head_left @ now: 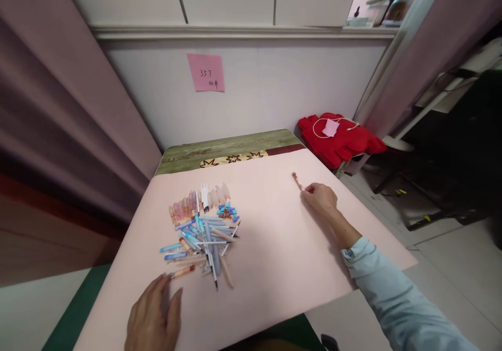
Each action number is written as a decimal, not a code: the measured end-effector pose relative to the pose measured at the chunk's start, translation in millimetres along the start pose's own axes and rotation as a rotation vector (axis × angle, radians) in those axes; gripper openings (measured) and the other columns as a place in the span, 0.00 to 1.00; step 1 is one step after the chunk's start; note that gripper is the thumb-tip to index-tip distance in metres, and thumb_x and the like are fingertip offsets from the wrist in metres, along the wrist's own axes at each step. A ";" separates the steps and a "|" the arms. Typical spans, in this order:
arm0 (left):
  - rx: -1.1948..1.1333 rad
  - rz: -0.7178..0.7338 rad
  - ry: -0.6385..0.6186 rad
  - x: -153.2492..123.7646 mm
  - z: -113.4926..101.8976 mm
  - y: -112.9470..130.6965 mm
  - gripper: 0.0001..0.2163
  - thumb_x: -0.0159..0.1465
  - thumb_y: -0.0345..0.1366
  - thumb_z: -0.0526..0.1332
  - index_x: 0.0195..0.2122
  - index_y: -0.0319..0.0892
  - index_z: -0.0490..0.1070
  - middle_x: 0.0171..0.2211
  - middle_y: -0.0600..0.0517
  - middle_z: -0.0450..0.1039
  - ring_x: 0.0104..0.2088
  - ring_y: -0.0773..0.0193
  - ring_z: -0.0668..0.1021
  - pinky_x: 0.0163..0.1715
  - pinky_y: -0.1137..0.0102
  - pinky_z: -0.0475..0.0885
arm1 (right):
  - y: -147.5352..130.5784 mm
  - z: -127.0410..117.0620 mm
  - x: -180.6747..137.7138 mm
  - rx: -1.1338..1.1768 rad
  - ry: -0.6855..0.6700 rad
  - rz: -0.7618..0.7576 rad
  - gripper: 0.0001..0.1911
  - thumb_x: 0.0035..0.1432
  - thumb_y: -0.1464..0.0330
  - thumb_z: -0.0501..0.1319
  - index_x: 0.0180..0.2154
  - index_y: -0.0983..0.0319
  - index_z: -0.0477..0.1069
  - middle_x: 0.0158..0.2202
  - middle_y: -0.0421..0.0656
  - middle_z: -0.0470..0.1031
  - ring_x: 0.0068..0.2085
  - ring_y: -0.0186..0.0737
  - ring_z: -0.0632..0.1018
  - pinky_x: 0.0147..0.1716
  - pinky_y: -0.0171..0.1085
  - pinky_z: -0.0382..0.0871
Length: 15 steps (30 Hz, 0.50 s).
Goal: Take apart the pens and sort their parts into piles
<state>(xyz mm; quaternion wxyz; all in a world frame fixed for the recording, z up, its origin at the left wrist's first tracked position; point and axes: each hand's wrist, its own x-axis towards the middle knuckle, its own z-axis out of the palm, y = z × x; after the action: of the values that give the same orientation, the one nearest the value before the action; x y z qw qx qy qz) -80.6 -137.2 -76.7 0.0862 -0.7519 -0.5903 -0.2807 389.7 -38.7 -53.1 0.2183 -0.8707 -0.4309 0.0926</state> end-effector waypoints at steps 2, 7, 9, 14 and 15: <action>0.014 -0.005 -0.017 1.1 -0.3 0.6 0.19 0.65 0.46 0.51 0.51 0.39 0.65 0.49 0.39 0.71 0.49 0.47 0.73 0.51 0.55 0.66 | 0.3 -0.9 -0.6 -0.011 -0.012 -0.010 0.10 0.48 0.62 0.61 0.32 0.56 0.79 0.30 0.42 0.79 0.34 0.42 0.76 0.27 0.35 0.57; 0.060 -0.034 -0.085 6.7 -0.8 4.0 0.19 0.66 0.46 0.50 0.51 0.38 0.65 0.48 0.39 0.72 0.47 0.46 0.73 0.48 0.54 0.67 | 3.8 1.2 -5.0 0.006 -0.025 -0.027 0.11 0.50 0.59 0.61 0.33 0.56 0.78 0.30 0.41 0.79 0.32 0.41 0.75 0.28 0.35 0.57; 0.072 -0.045 -0.099 8.9 -0.3 5.0 0.19 0.65 0.46 0.50 0.51 0.38 0.65 0.47 0.39 0.72 0.46 0.46 0.73 0.47 0.54 0.67 | 7.5 2.1 -5.7 0.024 -0.019 -0.039 0.13 0.52 0.56 0.59 0.33 0.56 0.78 0.29 0.41 0.78 0.31 0.41 0.75 0.28 0.35 0.58; 0.076 -0.119 -0.115 11.0 2.5 4.4 0.24 0.65 0.47 0.50 0.56 0.36 0.62 0.47 0.37 0.72 0.44 0.44 0.73 0.46 0.53 0.68 | 26.5 10.7 -2.1 0.287 0.056 0.015 0.22 0.60 0.54 0.51 0.36 0.59 0.78 0.29 0.44 0.79 0.33 0.42 0.77 0.33 0.37 0.65; 0.080 -0.140 -0.115 10.6 3.0 4.3 0.25 0.65 0.48 0.51 0.57 0.35 0.61 0.47 0.37 0.71 0.44 0.44 0.73 0.46 0.53 0.68 | 31.2 14.2 -0.7 0.383 0.067 0.045 0.22 0.60 0.54 0.51 0.37 0.60 0.78 0.29 0.45 0.79 0.32 0.42 0.78 0.35 0.37 0.67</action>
<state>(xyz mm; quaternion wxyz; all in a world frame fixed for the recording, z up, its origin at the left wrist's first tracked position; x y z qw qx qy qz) -74.1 -128.1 -72.8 0.0624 -0.7196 -0.6561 -0.2187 406.5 -51.7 -80.1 0.3924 -0.8251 -0.3785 0.1486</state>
